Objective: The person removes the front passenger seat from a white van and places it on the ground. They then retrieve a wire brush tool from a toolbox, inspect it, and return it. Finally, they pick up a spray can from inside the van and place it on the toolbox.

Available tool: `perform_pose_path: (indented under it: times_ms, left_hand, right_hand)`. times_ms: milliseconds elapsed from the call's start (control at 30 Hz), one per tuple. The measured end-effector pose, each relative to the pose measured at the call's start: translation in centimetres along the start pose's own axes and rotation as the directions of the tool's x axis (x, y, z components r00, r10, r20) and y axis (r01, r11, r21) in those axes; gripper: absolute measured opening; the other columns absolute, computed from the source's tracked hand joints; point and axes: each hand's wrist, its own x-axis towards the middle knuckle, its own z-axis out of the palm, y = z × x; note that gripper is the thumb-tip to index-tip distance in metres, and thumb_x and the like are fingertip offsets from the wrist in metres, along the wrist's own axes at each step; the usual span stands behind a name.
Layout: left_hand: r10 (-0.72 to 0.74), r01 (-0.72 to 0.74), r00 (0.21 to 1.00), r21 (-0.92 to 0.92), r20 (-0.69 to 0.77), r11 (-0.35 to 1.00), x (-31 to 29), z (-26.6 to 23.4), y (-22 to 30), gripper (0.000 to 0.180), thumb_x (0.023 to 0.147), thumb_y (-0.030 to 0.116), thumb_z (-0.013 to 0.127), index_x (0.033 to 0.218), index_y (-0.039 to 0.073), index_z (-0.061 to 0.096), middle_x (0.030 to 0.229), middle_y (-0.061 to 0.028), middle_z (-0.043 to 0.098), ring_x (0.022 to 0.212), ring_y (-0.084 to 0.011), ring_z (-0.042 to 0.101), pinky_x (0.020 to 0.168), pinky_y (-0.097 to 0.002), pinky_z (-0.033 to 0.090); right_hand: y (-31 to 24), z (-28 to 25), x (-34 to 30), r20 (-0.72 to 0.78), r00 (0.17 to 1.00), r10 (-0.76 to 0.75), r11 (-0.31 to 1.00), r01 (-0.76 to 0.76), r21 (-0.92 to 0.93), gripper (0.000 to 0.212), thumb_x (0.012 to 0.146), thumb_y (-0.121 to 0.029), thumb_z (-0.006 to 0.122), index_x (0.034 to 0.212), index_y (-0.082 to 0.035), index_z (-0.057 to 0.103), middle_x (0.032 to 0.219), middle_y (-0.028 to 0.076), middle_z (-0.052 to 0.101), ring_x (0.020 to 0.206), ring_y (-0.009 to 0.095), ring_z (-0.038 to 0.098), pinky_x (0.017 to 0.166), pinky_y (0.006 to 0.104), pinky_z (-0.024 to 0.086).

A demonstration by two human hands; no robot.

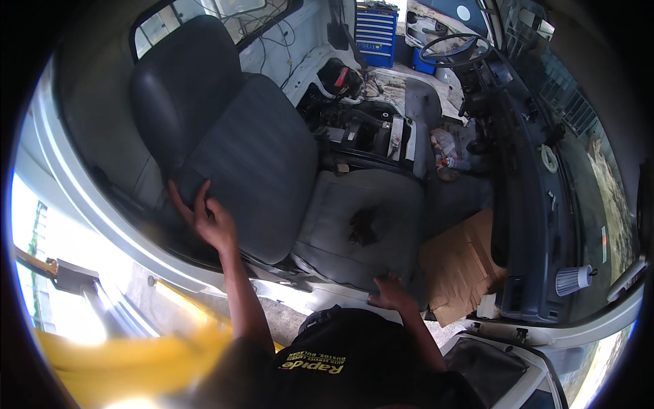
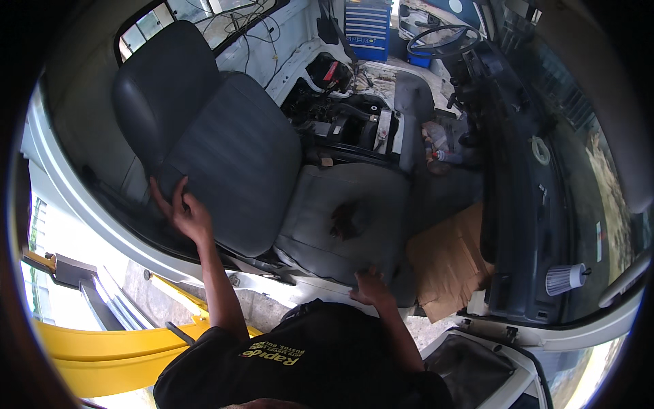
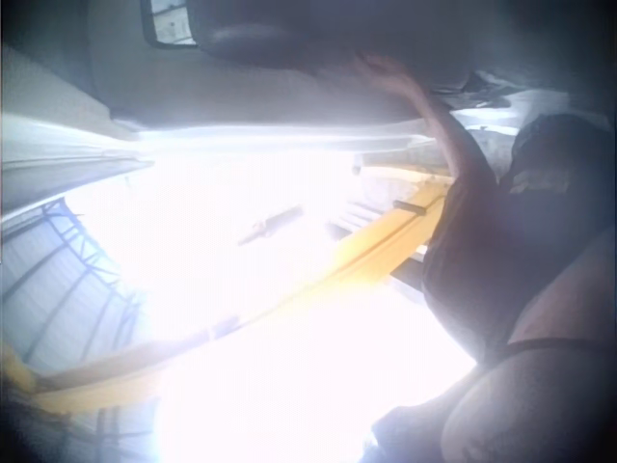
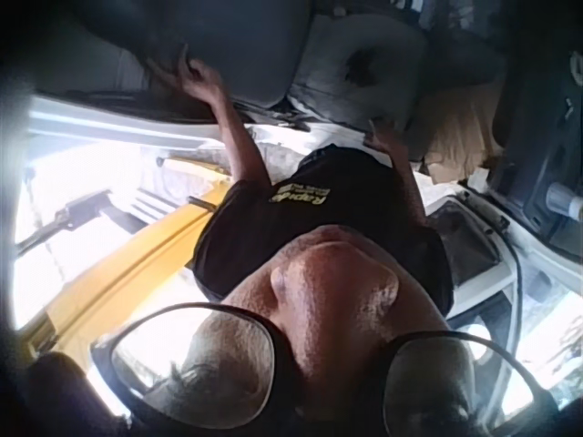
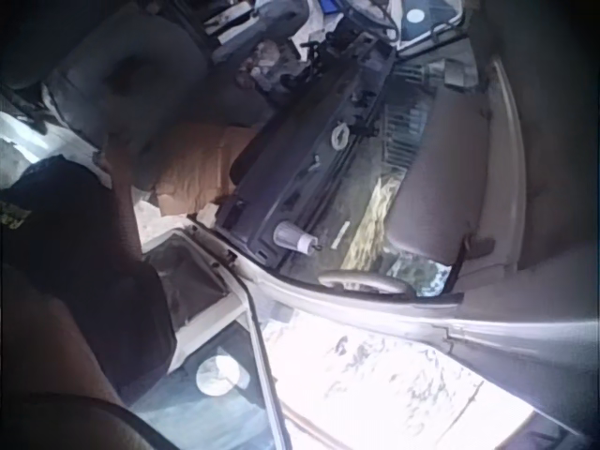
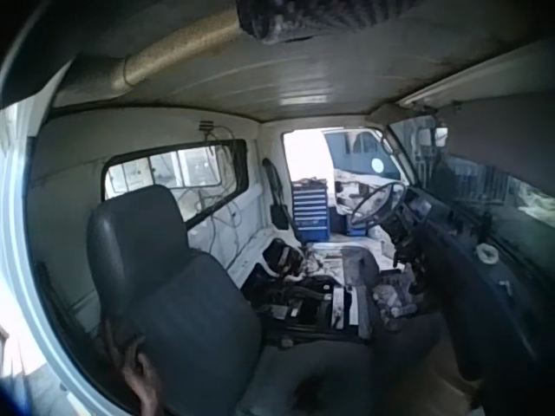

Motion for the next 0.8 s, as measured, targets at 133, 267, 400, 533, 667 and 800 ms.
perform_pose_path:
  times_ms: [133,267,400,533,667,800]
  left_hand:
    - [0.019,-0.020,1.000,-0.033,-0.012,0.999,-0.4,0.4,0.0,0.038,0.090,-0.005,0.050,0.109,0.004,0.082,0.168,-0.0249,0.043,0.158,-0.0477,0.037,0.129,-0.0554,0.030]
    - [0.029,-0.029,0.999,-0.001,-0.038,1.000,-0.3,0.1,-0.5,0.040,0.090,-0.005,0.048,0.105,0.004,0.084,0.166,-0.0234,0.047,0.157,-0.0420,0.043,0.123,-0.0443,0.039]
    - [0.023,-0.027,0.999,-0.117,-0.041,0.993,-0.5,0.4,-0.6,0.042,0.088,-0.007,0.045,0.102,0.002,0.083,0.167,-0.0253,0.046,0.156,-0.0430,0.043,0.122,-0.0436,0.039]
    - [-0.033,0.026,0.999,-0.186,-0.032,0.982,-0.8,0.1,-0.3,0.040,0.087,-0.008,0.044,0.097,0.002,0.082,0.167,-0.0263,0.044,0.156,-0.0440,0.043,0.126,-0.0496,0.037]
    - [0.067,-0.078,0.994,-0.127,-0.086,0.989,-0.6,0.3,-0.1,0.040,0.090,-0.012,0.042,0.096,0.002,0.079,0.162,-0.0261,0.051,0.156,-0.0516,0.040,0.124,-0.0624,0.037]
    - [0.097,-0.097,0.995,0.015,-0.008,0.995,-1.0,-1.4,-2.2,0.033,0.093,-0.012,0.048,0.091,0.003,0.076,0.131,-0.0121,0.074,0.155,-0.0551,0.038,0.125,-0.0675,0.034]
  right_hand:
    - [0.8,-0.3,0.5,0.061,0.998,-0.018,0.999,0.015,0.050,0.078,0.093,-0.050,0.077,0.148,0.001,0.057,0.144,0.031,0.063,0.145,0.056,0.047,0.123,0.0687,0.035]
    - [1.5,1.5,2.0,0.013,1.000,-0.004,0.999,0.003,0.046,0.076,0.092,-0.051,0.079,0.145,0.001,0.061,0.143,0.028,0.065,0.153,0.053,0.036,0.122,0.0735,0.034]
    - [4.3,3.1,4.4,0.060,0.995,-0.078,0.997,0.076,0.033,0.081,0.092,-0.056,0.077,0.149,-0.001,0.058,0.144,0.029,0.064,0.155,0.053,0.034,0.122,0.0731,0.033]
    - [2.8,2.2,3.5,0.015,1.000,0.020,0.999,-0.020,0.025,0.084,0.091,-0.060,0.076,0.145,0.002,0.061,0.132,0.030,0.072,0.136,0.053,0.057,0.122,0.0561,0.041]
    - [0.3,0.5,3.3,0.081,0.987,0.141,0.990,-0.142,0.004,0.089,0.091,-0.061,0.076,0.150,0.003,0.056,0.143,0.033,0.064,0.147,0.058,0.044,0.123,0.0651,0.037]
    - [-2.1,1.3,4.6,0.052,0.980,0.190,0.981,-0.188,-0.043,0.098,0.090,-0.061,0.076,0.156,0.006,0.047,0.152,0.039,0.053,0.152,0.063,0.032,0.118,0.0762,0.036]
